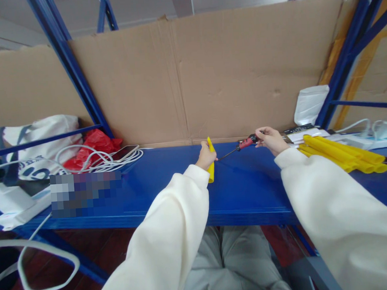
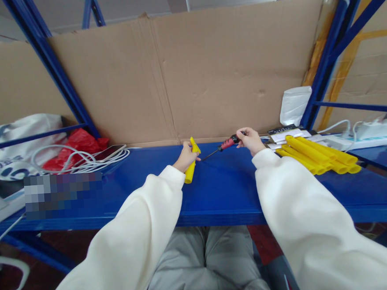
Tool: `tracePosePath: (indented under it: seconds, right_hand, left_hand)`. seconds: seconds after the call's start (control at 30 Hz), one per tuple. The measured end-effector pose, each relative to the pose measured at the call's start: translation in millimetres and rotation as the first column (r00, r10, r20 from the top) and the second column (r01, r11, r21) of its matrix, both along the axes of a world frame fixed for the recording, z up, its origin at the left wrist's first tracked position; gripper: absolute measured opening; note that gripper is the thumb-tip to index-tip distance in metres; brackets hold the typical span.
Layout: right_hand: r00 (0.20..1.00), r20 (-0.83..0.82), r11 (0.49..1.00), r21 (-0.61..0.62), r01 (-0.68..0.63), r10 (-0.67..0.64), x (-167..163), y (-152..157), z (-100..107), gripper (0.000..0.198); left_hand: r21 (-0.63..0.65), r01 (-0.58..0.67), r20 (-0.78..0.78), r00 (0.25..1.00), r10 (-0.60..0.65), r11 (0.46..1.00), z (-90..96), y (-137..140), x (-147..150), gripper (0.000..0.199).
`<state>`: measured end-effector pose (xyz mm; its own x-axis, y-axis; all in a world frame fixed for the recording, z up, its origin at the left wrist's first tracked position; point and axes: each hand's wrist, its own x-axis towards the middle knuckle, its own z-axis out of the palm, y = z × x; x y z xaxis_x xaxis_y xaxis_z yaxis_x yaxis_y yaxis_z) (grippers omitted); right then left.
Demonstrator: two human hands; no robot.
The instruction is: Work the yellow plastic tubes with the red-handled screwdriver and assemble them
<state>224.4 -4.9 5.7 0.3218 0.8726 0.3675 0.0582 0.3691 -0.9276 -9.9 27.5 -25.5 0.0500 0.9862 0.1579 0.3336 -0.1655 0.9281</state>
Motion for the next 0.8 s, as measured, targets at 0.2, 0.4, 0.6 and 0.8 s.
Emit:
tracePosePath:
  seconds: [0.2,0.4,0.6,0.8]
  right_hand:
    - [0.954,0.12,0.946,-0.213,-0.245,0.274,-8,-6,-9,0.028]
    - [0.851,0.262,0.88,-0.281,-0.383,0.455,-21,0,-25,0.032]
    - [0.789,0.383,0.875,-0.262,-0.406,0.481,-26,2,-27,0.028]
    - [0.839,0.511,0.973,0.025,-0.229,0.184,-42,4,-22,0.013]
  left_hand:
    - [0.04,0.022,-0.007,1.0,-0.022,0.999,3.6,-6,3,0.046]
    - [0.1,0.108,-0.032,0.994,-0.106,0.989,7.4,-15,9,0.041]
    - [0.153,0.236,-0.101,0.97,-0.223,0.96,11.5,-29,16,0.039]
    - [0.223,0.29,-0.136,0.955,-0.265,0.931,7.2,-28,20,0.04]
